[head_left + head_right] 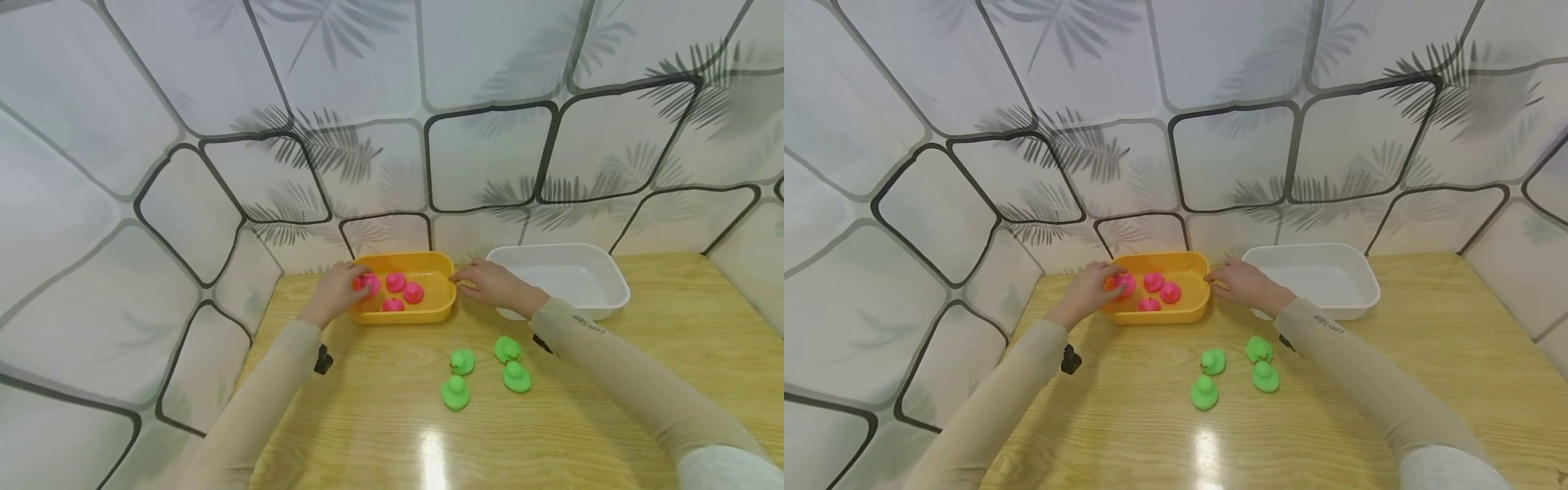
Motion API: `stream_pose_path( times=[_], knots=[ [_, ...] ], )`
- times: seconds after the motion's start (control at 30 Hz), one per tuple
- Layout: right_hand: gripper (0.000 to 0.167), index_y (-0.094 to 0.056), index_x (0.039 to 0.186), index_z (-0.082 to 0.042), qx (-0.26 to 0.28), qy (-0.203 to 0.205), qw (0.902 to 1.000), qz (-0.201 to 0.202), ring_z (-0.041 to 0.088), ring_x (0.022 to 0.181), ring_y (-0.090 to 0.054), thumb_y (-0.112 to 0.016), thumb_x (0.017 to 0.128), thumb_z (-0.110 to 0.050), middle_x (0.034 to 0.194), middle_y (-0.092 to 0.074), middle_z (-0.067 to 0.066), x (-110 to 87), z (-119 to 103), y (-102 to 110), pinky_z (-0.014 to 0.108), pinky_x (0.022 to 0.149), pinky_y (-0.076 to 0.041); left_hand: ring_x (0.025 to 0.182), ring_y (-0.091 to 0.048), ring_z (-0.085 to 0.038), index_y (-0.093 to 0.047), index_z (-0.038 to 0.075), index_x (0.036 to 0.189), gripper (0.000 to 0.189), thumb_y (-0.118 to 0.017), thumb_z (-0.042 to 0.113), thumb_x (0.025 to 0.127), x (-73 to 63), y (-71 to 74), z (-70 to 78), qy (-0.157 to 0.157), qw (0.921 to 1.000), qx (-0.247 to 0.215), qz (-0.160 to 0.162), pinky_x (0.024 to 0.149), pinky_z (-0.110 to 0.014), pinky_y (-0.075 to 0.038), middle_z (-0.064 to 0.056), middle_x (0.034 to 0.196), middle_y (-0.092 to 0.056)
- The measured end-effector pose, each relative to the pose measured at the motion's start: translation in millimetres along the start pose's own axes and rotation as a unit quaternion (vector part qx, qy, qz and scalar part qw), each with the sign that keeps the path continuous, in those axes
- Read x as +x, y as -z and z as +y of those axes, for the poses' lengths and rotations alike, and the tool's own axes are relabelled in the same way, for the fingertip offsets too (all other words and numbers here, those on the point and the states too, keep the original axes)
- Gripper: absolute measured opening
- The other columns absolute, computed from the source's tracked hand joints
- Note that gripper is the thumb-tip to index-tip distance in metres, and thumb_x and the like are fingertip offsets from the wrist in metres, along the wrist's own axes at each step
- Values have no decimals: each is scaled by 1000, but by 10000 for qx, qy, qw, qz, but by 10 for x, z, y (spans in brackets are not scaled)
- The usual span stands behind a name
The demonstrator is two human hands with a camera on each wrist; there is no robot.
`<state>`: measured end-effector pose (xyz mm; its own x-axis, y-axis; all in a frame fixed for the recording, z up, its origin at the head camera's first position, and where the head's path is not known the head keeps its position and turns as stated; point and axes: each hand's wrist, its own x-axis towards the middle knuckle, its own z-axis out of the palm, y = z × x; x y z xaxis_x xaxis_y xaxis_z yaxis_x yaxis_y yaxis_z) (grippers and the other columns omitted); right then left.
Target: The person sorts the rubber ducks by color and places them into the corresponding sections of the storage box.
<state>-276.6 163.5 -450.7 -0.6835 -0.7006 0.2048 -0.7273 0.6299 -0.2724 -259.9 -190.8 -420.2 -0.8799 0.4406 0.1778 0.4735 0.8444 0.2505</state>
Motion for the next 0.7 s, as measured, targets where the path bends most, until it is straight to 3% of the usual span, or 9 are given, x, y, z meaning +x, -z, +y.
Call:
stream_pose_path(
  times=[0.47, 0.7],
  knots=[
    [27, -74, 122, 1, 11, -55, 10000, -27, 36, 104, -65, -70, 98, -10, 117, -76, 13, -8, 10, -15, 53, 94, -53, 104, -61, -33, -73, 2, 123, 32, -74, 21, 97, -42, -2, -18, 193, 9994, -288, -1, 91, -48, -54, -11, 108, -74],
    [29, -73, 124, 1, -11, -102, 9998, -158, 37, 109, -65, -70, 99, -13, 119, -75, 14, -7, -2, 12, 53, 98, -52, 104, -62, -34, -73, 2, 122, 29, -72, 18, 98, -51, -17, 31, 47, 9992, -399, -34, 99, -50, -50, -11, 107, -74]
  ],
)
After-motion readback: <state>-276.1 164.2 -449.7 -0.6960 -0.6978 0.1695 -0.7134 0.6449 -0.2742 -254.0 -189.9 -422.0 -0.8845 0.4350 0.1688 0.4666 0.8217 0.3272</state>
